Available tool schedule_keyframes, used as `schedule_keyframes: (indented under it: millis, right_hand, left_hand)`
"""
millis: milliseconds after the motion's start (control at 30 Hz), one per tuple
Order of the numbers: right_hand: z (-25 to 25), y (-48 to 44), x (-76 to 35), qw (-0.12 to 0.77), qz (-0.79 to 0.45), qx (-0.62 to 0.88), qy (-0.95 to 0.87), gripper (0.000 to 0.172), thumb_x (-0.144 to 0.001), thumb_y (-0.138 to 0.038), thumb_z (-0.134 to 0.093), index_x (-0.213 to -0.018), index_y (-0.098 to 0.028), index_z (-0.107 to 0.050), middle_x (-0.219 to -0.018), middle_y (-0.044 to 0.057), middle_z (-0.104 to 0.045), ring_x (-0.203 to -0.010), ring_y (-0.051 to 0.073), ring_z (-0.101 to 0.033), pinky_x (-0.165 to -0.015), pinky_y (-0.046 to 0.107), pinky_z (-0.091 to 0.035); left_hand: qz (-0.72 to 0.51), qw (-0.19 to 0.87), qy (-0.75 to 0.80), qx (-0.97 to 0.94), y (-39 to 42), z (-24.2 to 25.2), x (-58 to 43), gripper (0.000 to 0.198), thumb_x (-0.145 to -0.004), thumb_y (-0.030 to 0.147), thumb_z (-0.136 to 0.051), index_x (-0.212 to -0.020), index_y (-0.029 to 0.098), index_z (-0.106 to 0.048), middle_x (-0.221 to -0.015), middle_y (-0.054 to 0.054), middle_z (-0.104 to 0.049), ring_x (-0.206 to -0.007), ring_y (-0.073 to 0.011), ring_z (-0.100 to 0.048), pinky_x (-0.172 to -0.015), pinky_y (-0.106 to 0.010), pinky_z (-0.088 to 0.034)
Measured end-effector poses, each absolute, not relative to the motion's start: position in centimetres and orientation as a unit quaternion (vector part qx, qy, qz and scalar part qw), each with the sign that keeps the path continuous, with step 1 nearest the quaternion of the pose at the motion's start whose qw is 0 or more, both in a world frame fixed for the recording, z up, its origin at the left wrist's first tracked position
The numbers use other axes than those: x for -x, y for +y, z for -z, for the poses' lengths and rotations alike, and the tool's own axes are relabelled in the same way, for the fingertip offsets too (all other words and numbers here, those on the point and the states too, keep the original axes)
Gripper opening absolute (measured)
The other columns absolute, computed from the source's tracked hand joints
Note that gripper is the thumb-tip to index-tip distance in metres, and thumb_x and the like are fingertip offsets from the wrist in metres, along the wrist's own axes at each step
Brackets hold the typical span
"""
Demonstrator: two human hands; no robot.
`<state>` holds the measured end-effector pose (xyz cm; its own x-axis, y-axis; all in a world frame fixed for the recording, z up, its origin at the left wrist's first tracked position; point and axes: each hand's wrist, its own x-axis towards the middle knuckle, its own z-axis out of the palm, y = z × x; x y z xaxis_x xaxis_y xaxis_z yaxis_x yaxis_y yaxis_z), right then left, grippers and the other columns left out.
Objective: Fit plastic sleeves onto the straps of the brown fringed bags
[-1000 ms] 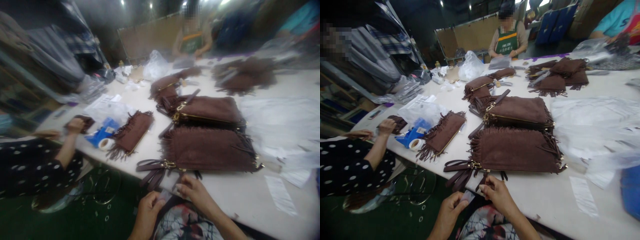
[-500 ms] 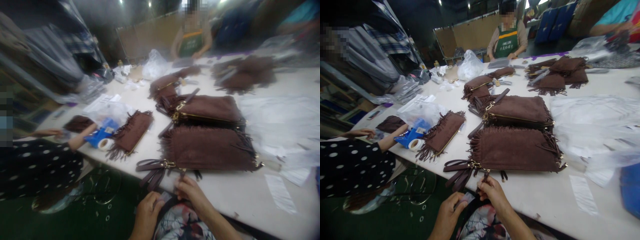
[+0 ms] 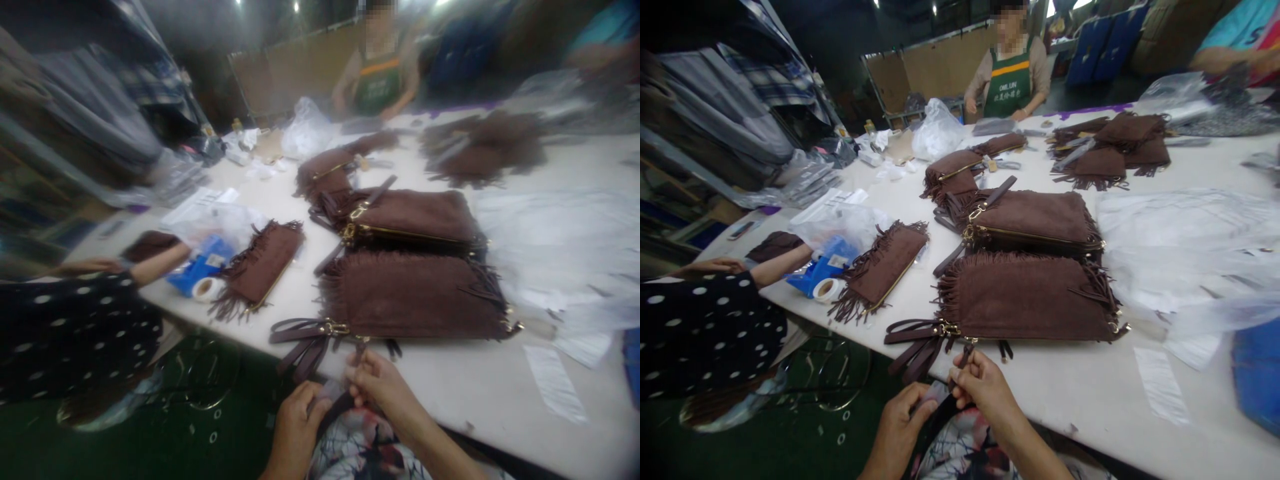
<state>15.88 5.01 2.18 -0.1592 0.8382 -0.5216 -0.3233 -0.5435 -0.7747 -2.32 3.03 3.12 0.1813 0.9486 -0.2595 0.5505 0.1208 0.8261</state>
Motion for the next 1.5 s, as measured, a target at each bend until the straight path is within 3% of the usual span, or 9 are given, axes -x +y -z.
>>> schedule_keyframes:
  millis: [600,1000,1267,1500]
  right_hand:
    - [-2.2,5.0,-16.0,0.409,-0.702,0.520,-0.264,0.044,-0.067,-0.048,-0.074,-0.089,-0.018,-0.051,-0.056,-0.006,-0.059,-0.043,0.006,-0.049,-0.043,0.017,-0.037]
    - [-1.4,5.0,-15.8,0.425,-0.686,0.533,-0.254,0.046,-0.062,-0.049,-0.076,-0.086,-0.018,-0.050,-0.054,-0.006,-0.058,-0.042,0.006,-0.049,-0.040,0.016,-0.037]
    - [-1.8,4.8,-15.9,0.403,-0.702,0.534,-0.244,0.044,-0.064,-0.048,-0.076,-0.085,-0.018,-0.052,-0.053,-0.007,-0.057,-0.041,0.005,-0.047,-0.037,0.014,-0.030]
    - [-1.3,4.8,-16.4,0.422,-0.722,0.495,-0.234,0.041,-0.066,-0.044,-0.078,-0.085,-0.016,-0.055,-0.047,-0.011,-0.048,-0.035,0.002,-0.034,-0.035,0.014,-0.027]
  left_hand:
    - [-0.220,0.446,0.577,-0.648,2.9,-3.3,2.0,0.018,-0.089,0.028,-0.052,-0.085,0.021,-0.067,-0.089,-0.004,-0.067,-0.087,-0.0192,-0.062,-0.078,-0.025,-0.044]
    - [-0.214,0.339,0.528,-0.749,2.5,-2.2,2.4,0.022,-0.093,0.020,-0.043,-0.095,0.021,-0.065,-0.096,-0.004,-0.066,-0.092,-0.0173,-0.062,-0.084,-0.029,-0.047]
    - [-0.223,0.436,0.569,-0.660,2.5,-2.7,1.5,0.021,-0.092,0.031,-0.048,-0.091,0.020,-0.065,-0.093,-0.005,-0.067,-0.089,-0.0186,-0.061,-0.081,-0.027,-0.045]
    - [-0.263,0.526,0.550,-0.593,2.9,-2.8,0.3,0.023,-0.087,0.034,-0.056,-0.077,0.016,-0.068,-0.078,-0.003,-0.065,-0.076,-0.0177,-0.058,-0.071,-0.025,-0.041]
